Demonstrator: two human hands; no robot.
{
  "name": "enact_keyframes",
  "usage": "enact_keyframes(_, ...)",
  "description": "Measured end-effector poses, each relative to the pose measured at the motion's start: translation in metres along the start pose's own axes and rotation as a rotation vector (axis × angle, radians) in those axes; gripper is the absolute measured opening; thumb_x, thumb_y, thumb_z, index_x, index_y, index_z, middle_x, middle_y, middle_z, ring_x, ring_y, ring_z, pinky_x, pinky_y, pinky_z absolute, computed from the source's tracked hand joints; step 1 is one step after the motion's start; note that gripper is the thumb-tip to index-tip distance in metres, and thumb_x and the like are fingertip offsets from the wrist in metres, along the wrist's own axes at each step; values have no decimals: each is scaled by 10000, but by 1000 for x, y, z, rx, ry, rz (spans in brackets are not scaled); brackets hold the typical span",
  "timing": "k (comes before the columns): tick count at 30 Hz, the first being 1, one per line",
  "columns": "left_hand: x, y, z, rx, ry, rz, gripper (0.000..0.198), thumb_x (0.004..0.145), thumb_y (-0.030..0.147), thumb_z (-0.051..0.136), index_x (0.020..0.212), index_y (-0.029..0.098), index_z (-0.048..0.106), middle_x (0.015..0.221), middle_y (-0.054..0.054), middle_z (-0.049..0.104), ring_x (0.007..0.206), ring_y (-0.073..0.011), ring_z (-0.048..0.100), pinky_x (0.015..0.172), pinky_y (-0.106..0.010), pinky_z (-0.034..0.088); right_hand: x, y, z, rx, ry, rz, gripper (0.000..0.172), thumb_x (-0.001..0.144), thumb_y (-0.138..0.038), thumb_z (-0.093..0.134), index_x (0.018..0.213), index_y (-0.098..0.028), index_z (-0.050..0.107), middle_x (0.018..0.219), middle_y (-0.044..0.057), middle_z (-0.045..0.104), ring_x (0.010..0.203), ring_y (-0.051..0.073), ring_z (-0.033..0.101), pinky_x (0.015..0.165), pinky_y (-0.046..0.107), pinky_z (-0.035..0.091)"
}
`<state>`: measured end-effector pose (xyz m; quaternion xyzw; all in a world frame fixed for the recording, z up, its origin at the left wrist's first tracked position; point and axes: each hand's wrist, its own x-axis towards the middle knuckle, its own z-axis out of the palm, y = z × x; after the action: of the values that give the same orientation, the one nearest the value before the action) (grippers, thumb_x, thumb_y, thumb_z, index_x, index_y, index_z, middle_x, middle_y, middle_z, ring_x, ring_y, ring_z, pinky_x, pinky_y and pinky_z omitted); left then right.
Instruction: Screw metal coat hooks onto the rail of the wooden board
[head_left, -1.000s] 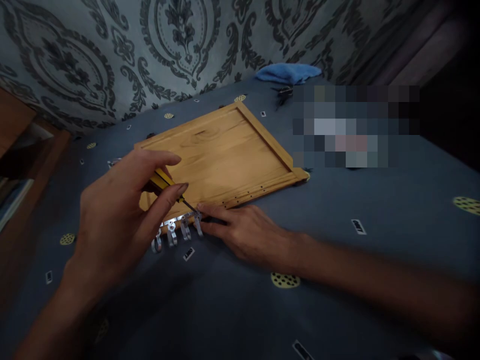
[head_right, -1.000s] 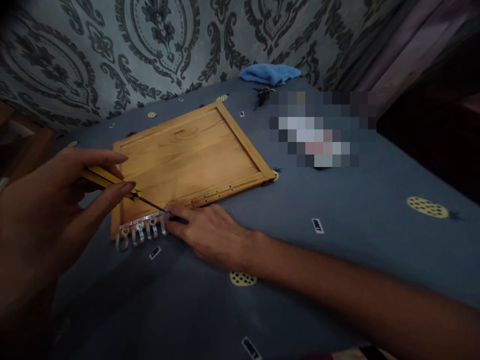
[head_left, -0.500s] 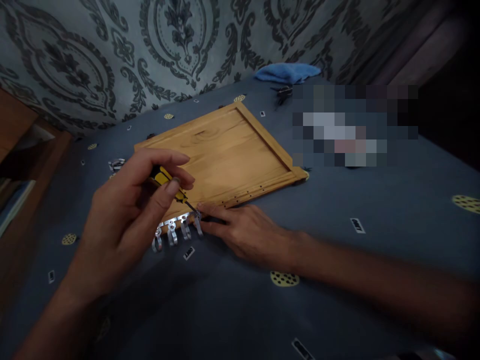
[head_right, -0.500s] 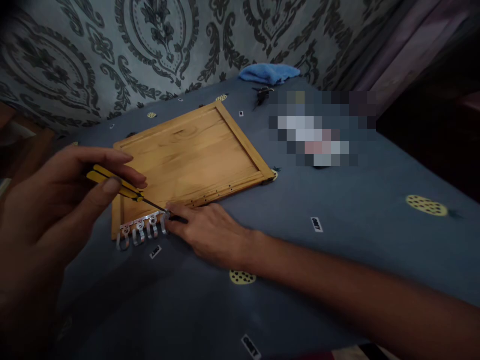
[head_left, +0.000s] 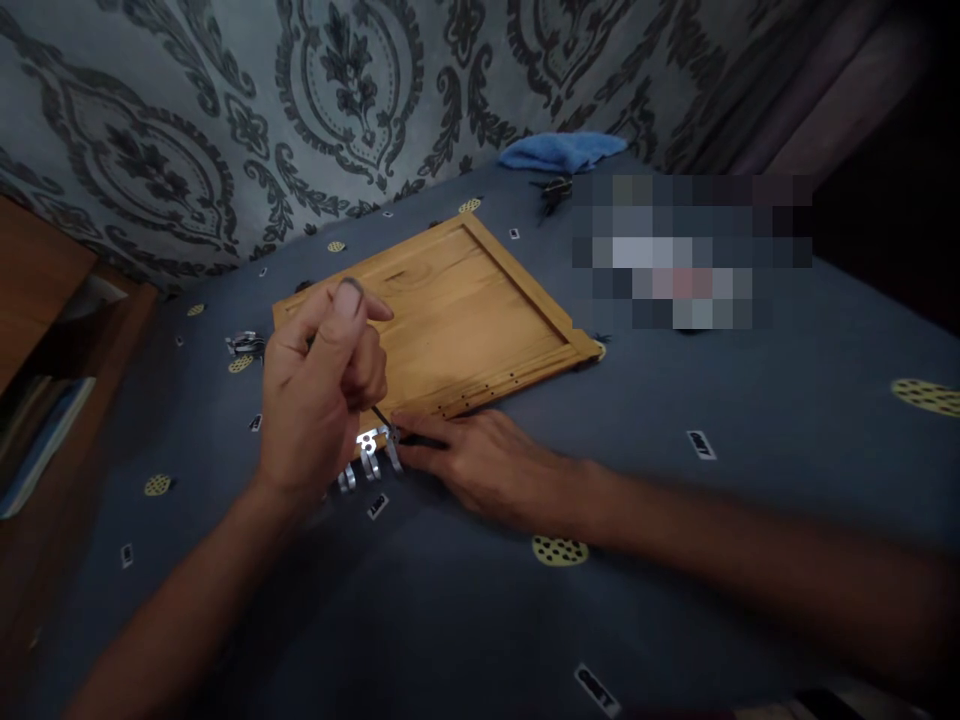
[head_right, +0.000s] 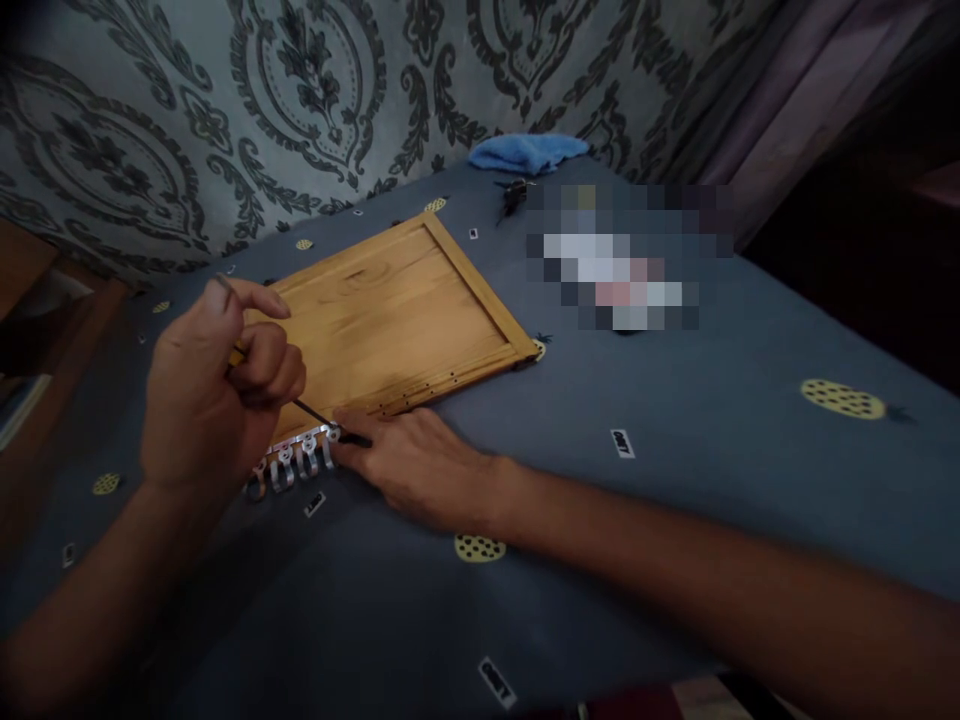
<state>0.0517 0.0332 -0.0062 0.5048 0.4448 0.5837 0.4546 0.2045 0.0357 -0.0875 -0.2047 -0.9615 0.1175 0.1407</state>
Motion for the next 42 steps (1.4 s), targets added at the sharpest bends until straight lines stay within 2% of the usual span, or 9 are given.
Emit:
enact_keyframes(7, 7, 4, -11, -15, -168, -94, 144, 878, 297, 612, 767, 206, 611, 446, 111, 164, 380, -54, 101, 405, -225, 158, 1, -1, -2, -30, -14, 3, 473, 851, -79, 634, 1299, -229, 630, 1433, 95, 574, 757, 171, 699, 587, 285, 501)
enact_keyframes(11, 1, 4, -8, 16, -18, -16, 185, 942, 322, 567, 840, 181, 629, 542, 49, 417, 494, -89, 360, 500, -243, 348, 1, 0, -2, -13, -8, -7, 538, 796, -60, 668, 1311, -209, 623, 1443, 111, 565, 797, 200, 709, 600, 314, 532)
enact_keyframes(13, -2, 4, -5, 3, 63, 12, 181, 940, 341, 596, 864, 181, 635, 614, 29, 458, 566, -101, 418, 556, -255, 403, 1, 1, -1, -8, -9, -8, 539, 789, -53, 664, 1305, -202, 627, 1452, 115, 558, 813, 218, 714, 605, 333, 543)
enact_keyframes(16, -5, 4, -2, -4, 108, 11, 170, 935, 336, 608, 835, 201, 632, 597, 42, 344, 530, -95, 344, 497, -240, 347, 1, 0, -1, -12, -14, 0, 512, 796, -51, 648, 1282, -209, 642, 1454, 102, 561, 813, 223, 719, 599, 331, 539)
enact_keyframes(23, 5, 5, 0, -49, 43, -37, 235, 927, 357, 581, 751, 202, 593, 484, 83, 193, 423, -74, 114, 405, -235, 109, 1, -1, -2, -29, 2, 8, 494, 810, -52, 628, 1277, -214, 650, 1446, 85, 573, 812, 205, 719, 584, 296, 507)
enact_keyframes(32, 10, 5, -4, -39, -187, -68, 189, 917, 334, 575, 788, 199, 603, 458, 109, 177, 384, -59, 91, 380, -209, 126, 2, -1, -4, -16, -17, 11, 515, 814, -50, 636, 1302, -217, 630, 1420, 94, 585, 778, 178, 697, 584, 281, 493)
enact_keyframes(37, 1, 4, 1, 61, 25, 32, 191, 936, 368, 599, 844, 204, 630, 584, 32, 469, 526, -108, 412, 514, -258, 369, 2, -1, -3, 3, -33, 10, 508, 824, -46, 616, 1300, -223, 632, 1452, 86, 564, 826, 218, 714, 614, 332, 534)
enact_keyframes(39, -2, 5, 4, 37, 99, 53, 169, 955, 296, 565, 826, 205, 626, 572, 40, 421, 514, -99, 371, 495, -245, 336, 2, -1, -4, 5, -32, 13, 490, 834, -49, 605, 1293, -216, 635, 1457, 89, 560, 843, 237, 719, 614, 351, 540)
enact_keyframes(42, -4, 6, 6, -22, 136, 50, 205, 959, 230, 522, 771, 201, 597, 506, 72, 238, 445, -79, 182, 414, -226, 180, 2, -1, -4, 3, -30, 9, 488, 825, -47, 614, 1284, -210, 639, 1441, 91, 572, 817, 223, 713, 599, 336, 525)
